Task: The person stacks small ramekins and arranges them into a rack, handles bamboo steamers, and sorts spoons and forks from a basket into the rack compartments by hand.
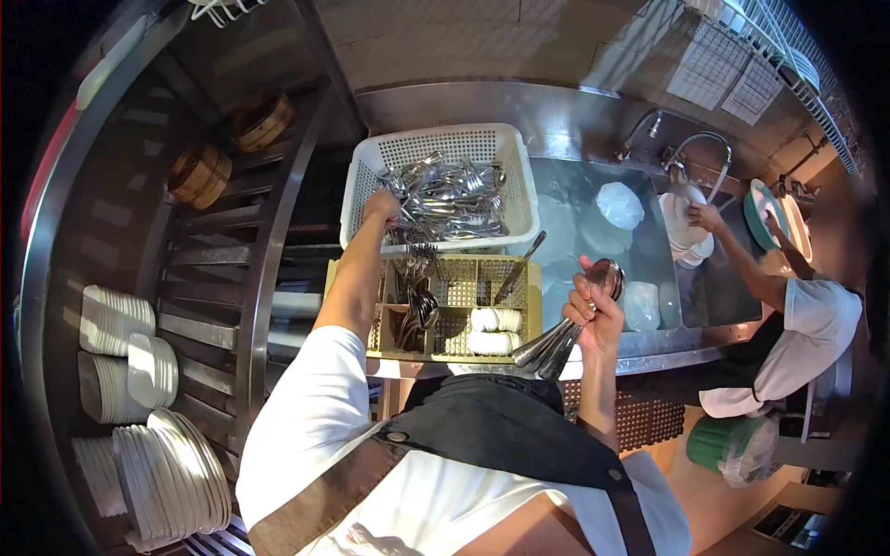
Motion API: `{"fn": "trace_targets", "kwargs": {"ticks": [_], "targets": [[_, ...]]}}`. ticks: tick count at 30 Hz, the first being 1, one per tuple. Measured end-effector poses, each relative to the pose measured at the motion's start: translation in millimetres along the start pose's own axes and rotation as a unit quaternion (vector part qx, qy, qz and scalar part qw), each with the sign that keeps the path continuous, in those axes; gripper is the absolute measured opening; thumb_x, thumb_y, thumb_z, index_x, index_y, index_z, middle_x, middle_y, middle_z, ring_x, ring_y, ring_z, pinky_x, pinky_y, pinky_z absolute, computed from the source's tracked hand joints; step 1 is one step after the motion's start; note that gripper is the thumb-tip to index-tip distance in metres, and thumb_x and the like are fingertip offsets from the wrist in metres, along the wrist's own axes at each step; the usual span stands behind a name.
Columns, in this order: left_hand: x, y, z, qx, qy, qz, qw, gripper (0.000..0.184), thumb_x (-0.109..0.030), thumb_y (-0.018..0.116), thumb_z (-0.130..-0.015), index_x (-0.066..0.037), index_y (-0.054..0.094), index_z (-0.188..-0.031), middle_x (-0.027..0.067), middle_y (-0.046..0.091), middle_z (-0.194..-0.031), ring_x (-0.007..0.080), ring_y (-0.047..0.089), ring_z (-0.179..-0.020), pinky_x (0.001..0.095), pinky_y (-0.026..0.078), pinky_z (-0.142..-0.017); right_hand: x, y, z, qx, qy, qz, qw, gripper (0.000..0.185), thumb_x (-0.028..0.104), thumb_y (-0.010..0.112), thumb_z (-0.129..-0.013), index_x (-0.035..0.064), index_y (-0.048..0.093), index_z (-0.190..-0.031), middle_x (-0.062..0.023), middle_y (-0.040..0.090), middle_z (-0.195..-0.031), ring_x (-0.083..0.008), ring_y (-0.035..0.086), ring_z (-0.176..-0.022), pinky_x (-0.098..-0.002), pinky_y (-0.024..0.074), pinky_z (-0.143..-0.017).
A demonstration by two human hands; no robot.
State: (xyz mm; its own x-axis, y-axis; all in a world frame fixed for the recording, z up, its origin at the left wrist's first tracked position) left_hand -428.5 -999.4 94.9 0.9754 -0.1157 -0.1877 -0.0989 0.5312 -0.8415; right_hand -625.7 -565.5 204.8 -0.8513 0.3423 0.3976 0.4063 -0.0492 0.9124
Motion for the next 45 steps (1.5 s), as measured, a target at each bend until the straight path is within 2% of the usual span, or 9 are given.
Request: {"fn": "trace_targets", "kwargs": {"ticks": [2,18,22,26,30,34,38,41,45], "targets": [[-4.1,-11.5,3.2,-0.136,0.088,-0.079,0.984,0.019,-0.011,0.065,-0.073,-0.003,0.071,-0.089,0.0176,0.067,-0.104,0.0292,0.066,-0.098,0.0404,0.054,-0.081,-1.7,0.1,-3.2,-0.046,-0.001,0.022,0.999,0.048,0.009,0.061,-0.084,-0.0011,0.046,-0.128,0.0007,0.041,-0.072,-0.0053,0.035,-0.049,-0.0214,0.0299,-0.046],[-16.3,-100.8,25.5,-0.342,0.203,-0.107,0.911,0.019,-0.005,0.059,-0.077,-0.004,0.064,-0.096,0.0203,0.063,-0.098,0.0388,0.062,-0.093,0.0453,0.052,-0.080,0.3,-8.9,0.8,-0.008,-0.005,-0.028,1.000,0.035,0.012,0.064,-0.085,0.0022,0.053,-0.117,0.0006,0.043,-0.073,-0.0071,0.038,-0.053,-0.0227,0.0322,-0.048],[-44.4,-159.0,103.1,-0.416,0.448,0.004,0.792,0.015,0.006,0.057,-0.069,-0.005,0.062,-0.078,0.0173,0.062,-0.082,0.0363,0.061,-0.081,0.0448,0.048,-0.069,8.2,-8.5,-17.0,-0.070,-0.013,0.014,0.997,0.034,0.010,0.067,-0.083,0.0031,0.055,-0.113,0.0008,0.048,-0.072,-0.0077,0.042,-0.057,-0.0233,0.0344,-0.050],[-72.6,-183.4,212.1,-0.335,0.543,0.052,0.768,0.018,0.013,0.058,-0.066,-0.001,0.059,-0.078,0.0126,0.060,-0.074,0.0238,0.062,-0.068,0.0318,0.047,-0.060,27.8,41.1,-51.8,-0.049,-0.033,0.224,0.973,0.033,0.009,0.071,-0.080,0.0003,0.054,-0.107,-0.0071,0.061,-0.088,-0.0209,0.064,-0.085,-0.0341,0.0557,-0.068],[-88.4,-169.8,287.1,-0.180,0.612,0.108,0.762,0.019,0.018,0.062,-0.070,0.002,0.055,-0.078,0.0043,0.060,-0.075,0.0096,0.061,-0.074,0.0248,0.050,-0.064,17.1,84.4,-107.8,0.124,-0.027,0.278,0.952,0.035,0.013,0.072,-0.081,-0.0027,0.054,-0.106,-0.0150,0.062,-0.101,-0.0295,0.064,-0.099,-0.0431,0.0563,-0.083],[-85.3,-129.0,311.2,-0.118,0.604,0.231,0.754,0.023,0.004,0.074,-0.070,-0.002,0.053,-0.078,0.0016,0.057,-0.078,0.0068,0.056,-0.075,0.0212,0.044,-0.068,-35.4,116.1,-124.6,0.205,0.050,0.265,0.941,0.038,0.011,0.074,-0.079,-0.0047,0.056,-0.107,-0.0153,0.065,-0.097,-0.0255,0.067,-0.088,-0.0376,0.0588,-0.075],[-46.3,-109.0,315.1,-0.315,0.577,0.221,0.720,0.024,0.000,0.075,-0.071,-0.003,0.055,-0.083,0.0011,0.057,-0.080,0.0081,0.055,-0.078,0.0237,0.045,-0.068,-90.7,129.3,-106.7,0.155,0.184,0.219,0.946,0.017,-0.001,0.069,-0.078,0.0012,0.061,-0.093,-0.0046,0.061,-0.076,-0.0086,0.056,-0.055,-0.0225,0.0455,-0.046],[-5.5,-93.2,310.9,-0.313,0.511,0.345,0.723,0.024,-0.004,0.073,-0.075,-0.003,0.057,-0.093,0.0030,0.059,-0.085,0.0112,0.057,-0.081,0.0275,0.048,-0.072,-129.7,131.3,-103.8,0.117,0.221,0.137,0.958,0.021,-0.004,0.067,-0.077,-0.0012,0.062,-0.097,-0.0024,0.060,-0.075,-0.0066,0.047,-0.051,-0.0221,0.0406,-0.046],[72.9,-63.9,305.1,-0.253,0.374,0.553,0.700,0.027,-0.014,0.057,-0.093,-0.001,0.052,-0.116,0.0099,0.060,-0.111,0.0178,0.058,-0.104,0.0303,0.047,-0.088,-170.6,133.1,-107.4,0.092,0.161,0.222,0.957,0.030,-0.004,0.070,-0.075,-0.0014,0.060,-0.103,-0.0111,0.068,-0.090,-0.0106,0.062,-0.069,-0.0213,0.0455,-0.052]]}}
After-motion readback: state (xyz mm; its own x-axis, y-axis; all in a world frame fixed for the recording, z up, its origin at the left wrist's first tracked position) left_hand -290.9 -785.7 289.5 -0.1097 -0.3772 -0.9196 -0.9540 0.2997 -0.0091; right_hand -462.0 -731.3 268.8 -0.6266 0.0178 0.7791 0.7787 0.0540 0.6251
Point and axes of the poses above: each hand's wrist, its own z-axis away from the middle knuckle, its own y-axis out of the palm, x = y × z, the point moved 2 cm from there along -z, towards the middle knuckle
